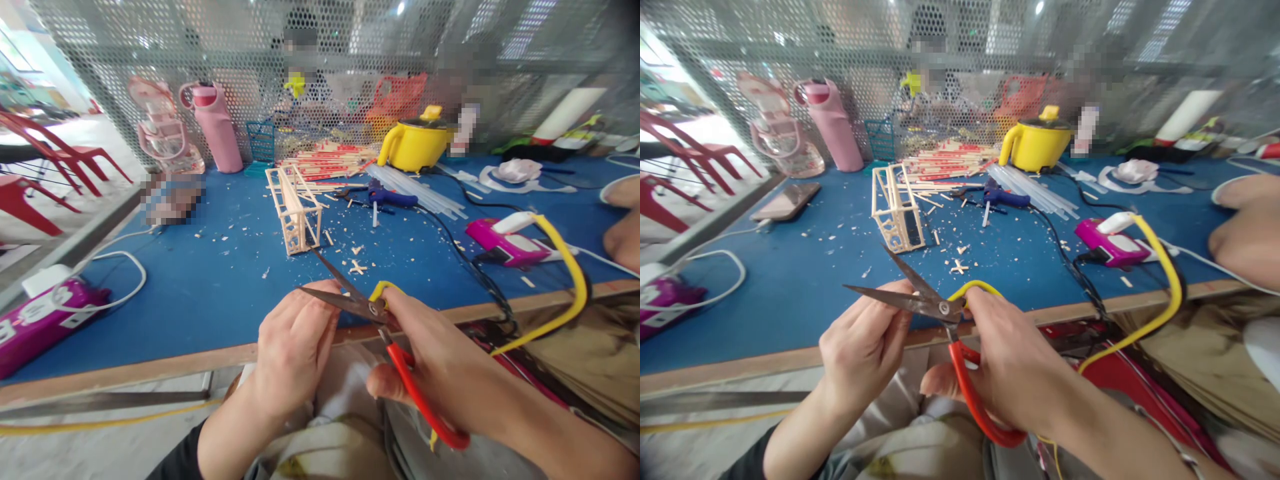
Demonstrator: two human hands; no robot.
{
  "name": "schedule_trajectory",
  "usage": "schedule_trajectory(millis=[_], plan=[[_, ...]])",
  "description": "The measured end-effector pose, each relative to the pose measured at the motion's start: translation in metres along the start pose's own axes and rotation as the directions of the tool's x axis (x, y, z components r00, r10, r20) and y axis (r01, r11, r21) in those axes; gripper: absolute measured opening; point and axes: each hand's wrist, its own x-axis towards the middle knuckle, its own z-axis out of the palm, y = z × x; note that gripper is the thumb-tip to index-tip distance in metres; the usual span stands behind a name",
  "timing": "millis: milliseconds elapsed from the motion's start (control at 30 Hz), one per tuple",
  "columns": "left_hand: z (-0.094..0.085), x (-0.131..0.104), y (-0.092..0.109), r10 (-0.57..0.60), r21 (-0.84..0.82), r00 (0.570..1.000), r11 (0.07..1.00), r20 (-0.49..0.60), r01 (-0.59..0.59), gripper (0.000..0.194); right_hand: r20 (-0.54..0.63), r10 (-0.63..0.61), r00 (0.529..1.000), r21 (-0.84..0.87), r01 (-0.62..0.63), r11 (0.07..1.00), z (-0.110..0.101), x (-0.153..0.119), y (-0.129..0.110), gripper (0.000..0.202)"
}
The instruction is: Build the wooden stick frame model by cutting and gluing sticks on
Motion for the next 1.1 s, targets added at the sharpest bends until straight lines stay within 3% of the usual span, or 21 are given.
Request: schedule_trajectory(millis=[200,400,567,833,1100], plan=[[0.003,0.001,0.0,-0.015,0.001,1.0,1.0,0.001,0.015,0.017,0.058,0.104,0.993,0.034,-0.106,0.994,0.005,0.002,0.012,0.036],[0.006,0.007,0.004,-0.287,-0.084,0.958,0.954,0.016,0.287,0.011,0.048,0.171,0.984,0.081,-0.174,0.981,0.002,0.002,0.012,0.03],[0.006,0.007,0.003,-0.362,-0.139,0.932,0.922,0.028,0.363,0.013,-0.051,0.08,0.996,-0.031,-0.081,0.996,-0.001,0.006,0.004,0.039],[0.007,0.002,0.001,-0.344,-0.157,0.939,0.926,0.025,0.344,0.015,-0.049,0.003,0.999,-0.063,-0.006,0.998,-0.001,0.006,0.005,0.042],[0.007,-0.002,0.002,-0.234,-0.062,0.972,0.971,-0.023,0.232,0.015,-0.063,-0.075,0.995,-0.202,0.061,0.978,0.0,0.002,0.009,0.048]])
